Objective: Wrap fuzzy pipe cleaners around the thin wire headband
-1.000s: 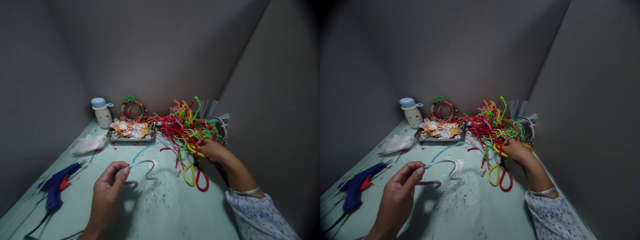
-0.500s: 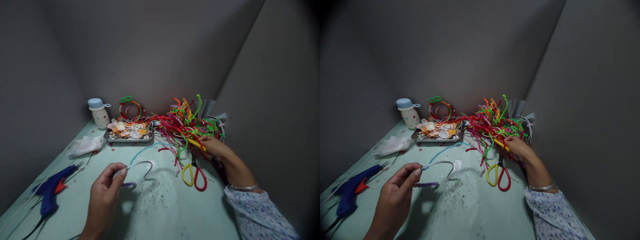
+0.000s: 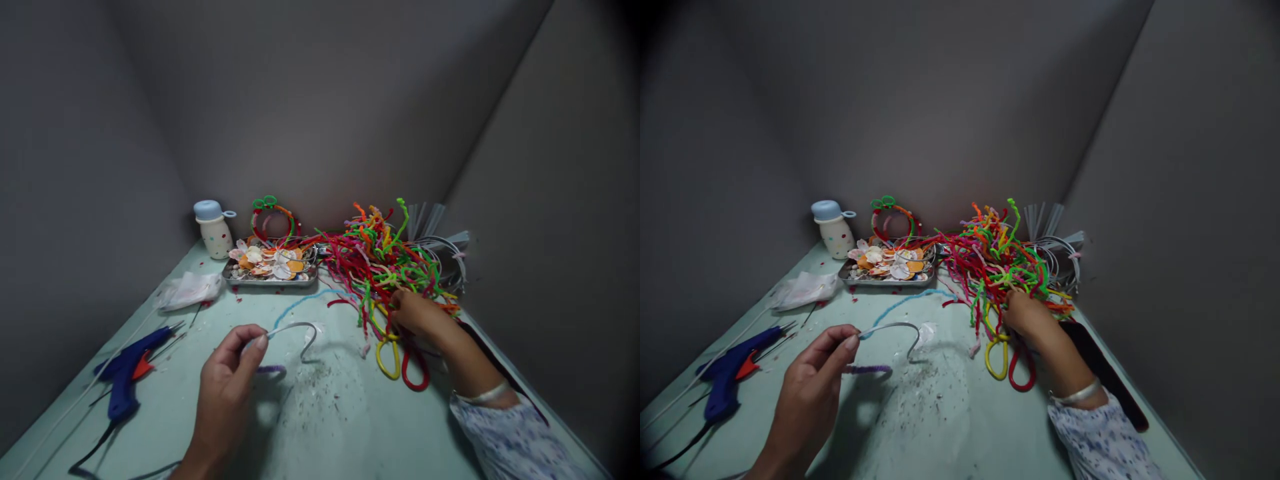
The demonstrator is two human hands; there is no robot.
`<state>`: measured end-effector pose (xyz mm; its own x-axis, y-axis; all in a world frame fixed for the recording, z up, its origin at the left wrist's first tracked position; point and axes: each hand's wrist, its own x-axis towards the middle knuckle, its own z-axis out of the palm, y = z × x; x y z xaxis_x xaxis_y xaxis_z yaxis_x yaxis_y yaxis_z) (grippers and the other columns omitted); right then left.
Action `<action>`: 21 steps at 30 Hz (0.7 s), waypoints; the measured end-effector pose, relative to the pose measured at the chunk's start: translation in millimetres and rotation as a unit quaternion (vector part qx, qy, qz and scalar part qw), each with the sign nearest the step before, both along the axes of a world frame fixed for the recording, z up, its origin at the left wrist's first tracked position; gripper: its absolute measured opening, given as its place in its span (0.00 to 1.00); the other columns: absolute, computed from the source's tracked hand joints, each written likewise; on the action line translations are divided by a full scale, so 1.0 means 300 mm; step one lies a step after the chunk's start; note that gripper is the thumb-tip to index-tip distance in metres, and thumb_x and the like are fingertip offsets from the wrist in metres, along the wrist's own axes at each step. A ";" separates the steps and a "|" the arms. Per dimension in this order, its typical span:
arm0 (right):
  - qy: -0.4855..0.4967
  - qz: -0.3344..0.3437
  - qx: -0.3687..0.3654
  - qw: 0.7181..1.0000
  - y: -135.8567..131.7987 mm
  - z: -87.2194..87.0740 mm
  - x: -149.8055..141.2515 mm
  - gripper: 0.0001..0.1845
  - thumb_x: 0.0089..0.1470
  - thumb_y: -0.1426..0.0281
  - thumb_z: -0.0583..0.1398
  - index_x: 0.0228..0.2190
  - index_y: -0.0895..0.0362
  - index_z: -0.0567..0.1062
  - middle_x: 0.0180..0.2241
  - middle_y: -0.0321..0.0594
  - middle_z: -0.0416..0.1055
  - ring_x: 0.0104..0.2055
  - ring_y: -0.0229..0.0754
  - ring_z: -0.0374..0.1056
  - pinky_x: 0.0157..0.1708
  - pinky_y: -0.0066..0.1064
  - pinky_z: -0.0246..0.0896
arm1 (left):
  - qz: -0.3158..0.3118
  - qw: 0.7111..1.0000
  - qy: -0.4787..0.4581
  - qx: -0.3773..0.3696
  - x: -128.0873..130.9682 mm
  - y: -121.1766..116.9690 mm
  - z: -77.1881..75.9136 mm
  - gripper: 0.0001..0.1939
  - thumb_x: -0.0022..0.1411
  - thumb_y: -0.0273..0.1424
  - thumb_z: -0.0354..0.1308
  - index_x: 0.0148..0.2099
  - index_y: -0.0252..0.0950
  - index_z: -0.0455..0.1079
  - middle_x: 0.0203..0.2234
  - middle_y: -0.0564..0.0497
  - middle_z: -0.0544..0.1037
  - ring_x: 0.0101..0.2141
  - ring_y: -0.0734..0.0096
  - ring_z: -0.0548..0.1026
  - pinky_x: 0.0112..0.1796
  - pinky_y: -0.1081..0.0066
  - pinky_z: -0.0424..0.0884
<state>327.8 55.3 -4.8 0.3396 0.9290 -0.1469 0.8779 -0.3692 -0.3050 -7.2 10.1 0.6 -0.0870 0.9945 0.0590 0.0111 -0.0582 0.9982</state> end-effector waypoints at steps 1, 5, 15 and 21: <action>-0.006 0.016 0.006 1.000 -0.020 0.035 -0.015 0.06 0.42 0.72 0.61 0.28 0.58 0.75 0.27 0.44 0.73 0.31 0.46 0.69 0.27 0.31 0.52 | 0.001 1.000 0.001 -0.001 0.001 -0.001 0.003 0.13 0.55 0.40 0.60 0.39 0.37 0.70 0.29 0.54 0.68 0.29 0.73 0.62 0.28 0.77 0.62; 0.072 0.133 0.125 0.981 -0.108 0.176 -0.123 0.12 0.50 0.64 0.59 0.38 0.52 0.75 0.35 0.41 0.75 0.36 0.44 0.69 0.32 0.30 0.58 | -0.001 1.000 -0.003 0.003 0.004 -0.002 0.010 0.12 0.56 0.40 0.60 0.39 0.37 0.69 0.29 0.54 0.68 0.28 0.74 0.62 0.28 0.78 0.62; 0.293 0.134 0.248 0.914 -0.110 0.184 -0.258 0.11 0.52 0.61 0.59 0.33 0.55 0.75 0.28 0.35 0.73 0.27 0.37 0.67 0.27 0.26 0.60 | -0.014 1.000 0.002 -0.008 0.001 -0.013 0.018 0.11 0.56 0.39 0.59 0.38 0.39 0.70 0.27 0.56 0.69 0.26 0.76 0.63 0.26 0.79 0.63; 0.365 0.144 0.212 0.895 -0.097 0.165 -0.274 0.10 0.49 0.64 0.60 0.33 0.56 0.74 0.28 0.36 0.73 0.28 0.36 0.68 0.29 0.27 0.63 | -0.021 1.000 0.009 -0.006 0.005 -0.010 0.021 0.11 0.57 0.40 0.59 0.38 0.39 0.69 0.27 0.56 0.68 0.26 0.77 0.63 0.26 0.80 0.64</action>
<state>245.5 26.3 44.8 0.0344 0.9875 0.1536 0.4278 0.1243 -0.8953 -5.6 7.1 6.8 -0.0443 0.9978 0.0490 0.0261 -0.0479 0.9985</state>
